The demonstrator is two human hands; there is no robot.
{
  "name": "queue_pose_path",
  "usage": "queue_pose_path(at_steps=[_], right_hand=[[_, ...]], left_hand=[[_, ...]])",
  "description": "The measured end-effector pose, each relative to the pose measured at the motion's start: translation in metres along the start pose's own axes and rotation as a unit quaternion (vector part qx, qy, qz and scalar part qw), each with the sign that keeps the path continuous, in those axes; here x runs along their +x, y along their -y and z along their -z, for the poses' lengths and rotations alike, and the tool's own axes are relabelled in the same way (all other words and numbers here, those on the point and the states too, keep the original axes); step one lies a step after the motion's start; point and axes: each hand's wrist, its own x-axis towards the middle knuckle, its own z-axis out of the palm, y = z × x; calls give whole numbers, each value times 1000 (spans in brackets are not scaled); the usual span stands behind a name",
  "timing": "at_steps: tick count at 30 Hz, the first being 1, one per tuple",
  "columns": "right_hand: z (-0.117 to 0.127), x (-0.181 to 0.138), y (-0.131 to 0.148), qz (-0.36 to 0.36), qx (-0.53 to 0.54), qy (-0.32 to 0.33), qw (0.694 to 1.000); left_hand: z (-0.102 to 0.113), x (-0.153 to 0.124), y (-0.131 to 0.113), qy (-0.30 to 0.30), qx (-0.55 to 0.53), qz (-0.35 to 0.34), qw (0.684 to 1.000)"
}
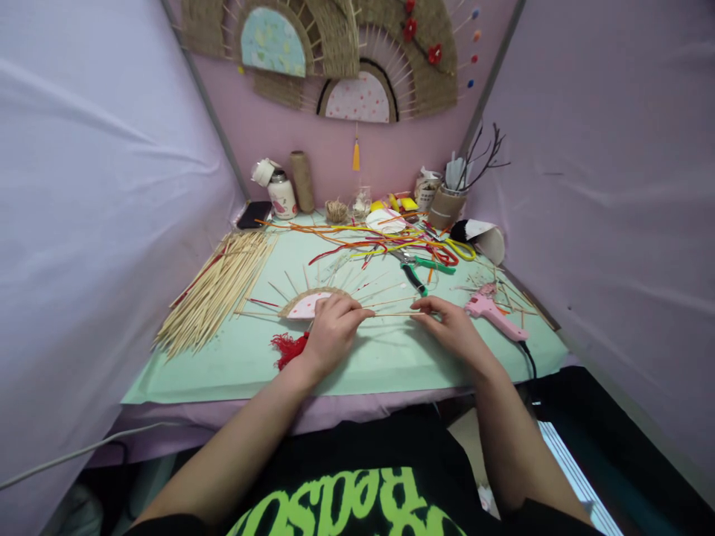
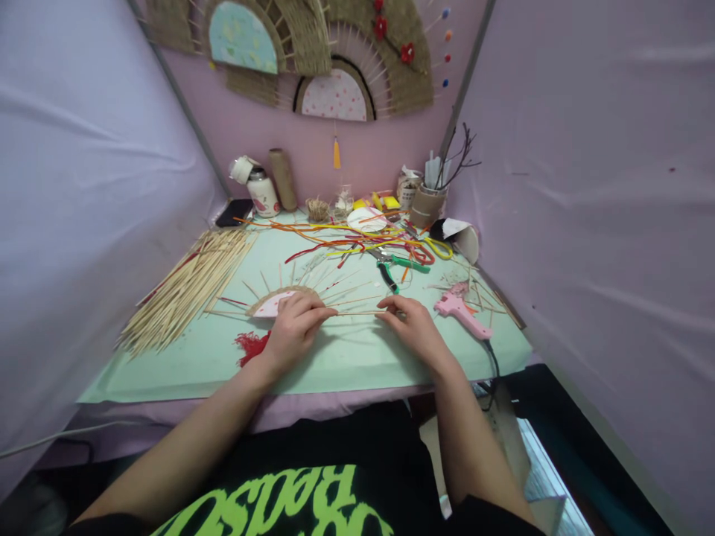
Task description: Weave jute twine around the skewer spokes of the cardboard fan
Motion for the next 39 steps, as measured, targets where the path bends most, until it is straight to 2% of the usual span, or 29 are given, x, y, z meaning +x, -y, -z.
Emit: queue_pose_path(at_steps=[5, 15, 27, 31, 36, 39], right_hand=[[14, 2, 0, -2, 10, -19, 1000], [-13, 9, 8, -12, 30, 40, 999], [-15, 7, 4, -32, 25, 19, 999], [-7, 2, 3, -27, 28, 27, 999], [20, -7, 7, -13, 19, 43, 999], [33, -7, 14, 16, 16, 30, 999]], left_hand=[[3, 1, -2, -5, -11, 2, 1000], [10, 3, -12, 14, 8, 19, 1000], [8, 1, -9, -33, 15, -38, 999], [8, -2, -6, -36, 26, -50, 998], [7, -3, -4, -47, 31, -58, 997], [7, -3, -3, -46, 28, -56, 997]])
